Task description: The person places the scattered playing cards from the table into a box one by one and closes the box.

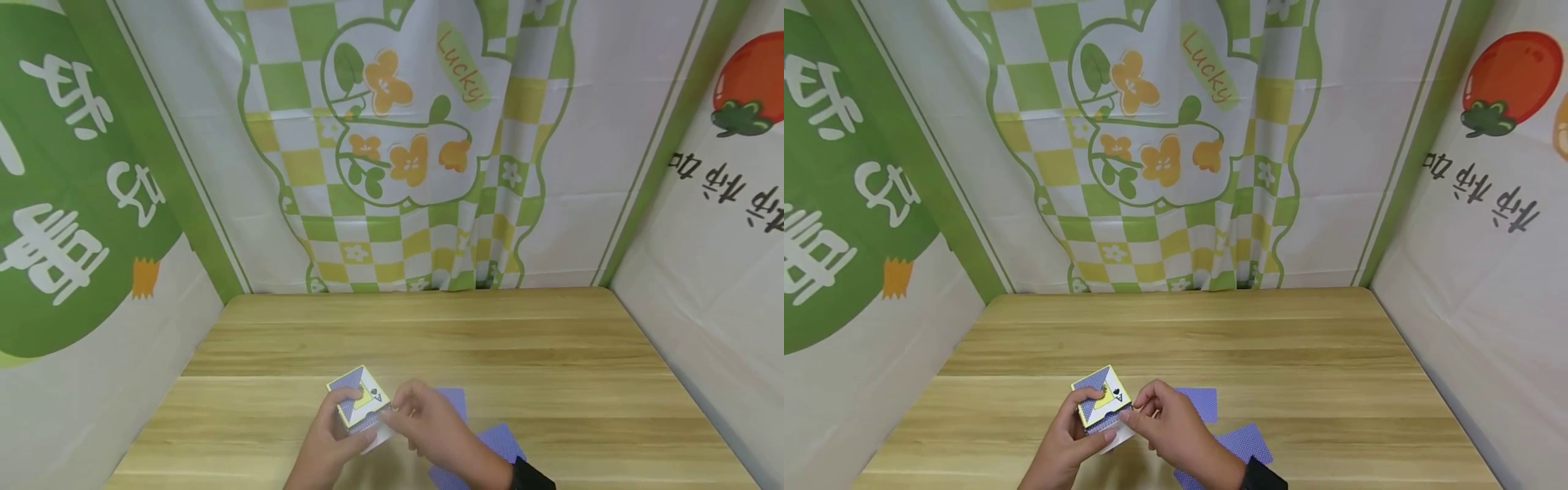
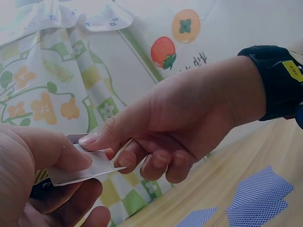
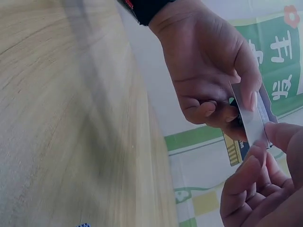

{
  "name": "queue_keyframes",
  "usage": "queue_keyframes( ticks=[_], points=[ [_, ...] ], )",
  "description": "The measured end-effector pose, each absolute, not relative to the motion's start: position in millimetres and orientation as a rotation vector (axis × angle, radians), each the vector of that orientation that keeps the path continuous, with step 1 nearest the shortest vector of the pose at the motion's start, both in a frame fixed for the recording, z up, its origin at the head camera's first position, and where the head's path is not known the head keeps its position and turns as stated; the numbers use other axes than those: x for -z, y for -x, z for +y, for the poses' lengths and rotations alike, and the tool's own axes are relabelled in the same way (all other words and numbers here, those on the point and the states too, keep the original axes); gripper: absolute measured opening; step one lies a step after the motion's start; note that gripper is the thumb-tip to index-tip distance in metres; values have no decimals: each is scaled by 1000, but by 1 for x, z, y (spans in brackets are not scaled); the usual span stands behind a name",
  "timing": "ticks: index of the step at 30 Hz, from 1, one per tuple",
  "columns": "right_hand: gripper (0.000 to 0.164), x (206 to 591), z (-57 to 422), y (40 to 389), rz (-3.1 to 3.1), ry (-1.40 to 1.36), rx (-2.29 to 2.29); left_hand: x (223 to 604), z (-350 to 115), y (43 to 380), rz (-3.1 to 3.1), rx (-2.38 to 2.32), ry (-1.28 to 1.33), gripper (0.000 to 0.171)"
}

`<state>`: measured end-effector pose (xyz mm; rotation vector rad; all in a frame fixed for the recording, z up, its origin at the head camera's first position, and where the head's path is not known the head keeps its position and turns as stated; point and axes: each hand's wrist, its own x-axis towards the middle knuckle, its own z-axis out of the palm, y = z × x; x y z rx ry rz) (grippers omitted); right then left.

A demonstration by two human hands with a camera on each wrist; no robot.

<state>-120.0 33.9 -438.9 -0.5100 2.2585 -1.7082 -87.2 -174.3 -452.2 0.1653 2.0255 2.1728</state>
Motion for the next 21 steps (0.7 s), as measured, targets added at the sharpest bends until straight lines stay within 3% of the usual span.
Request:
queue_keyframes(
  ticks=[15,21],
  points=[
    [22,452,53,130,2429,625,1591,455,-175,88,1974,-2267,-225,56],
    [8,462,76,142,2707,699,1352,458,-178,88,1966,-2252,-216,54]
  ],
)
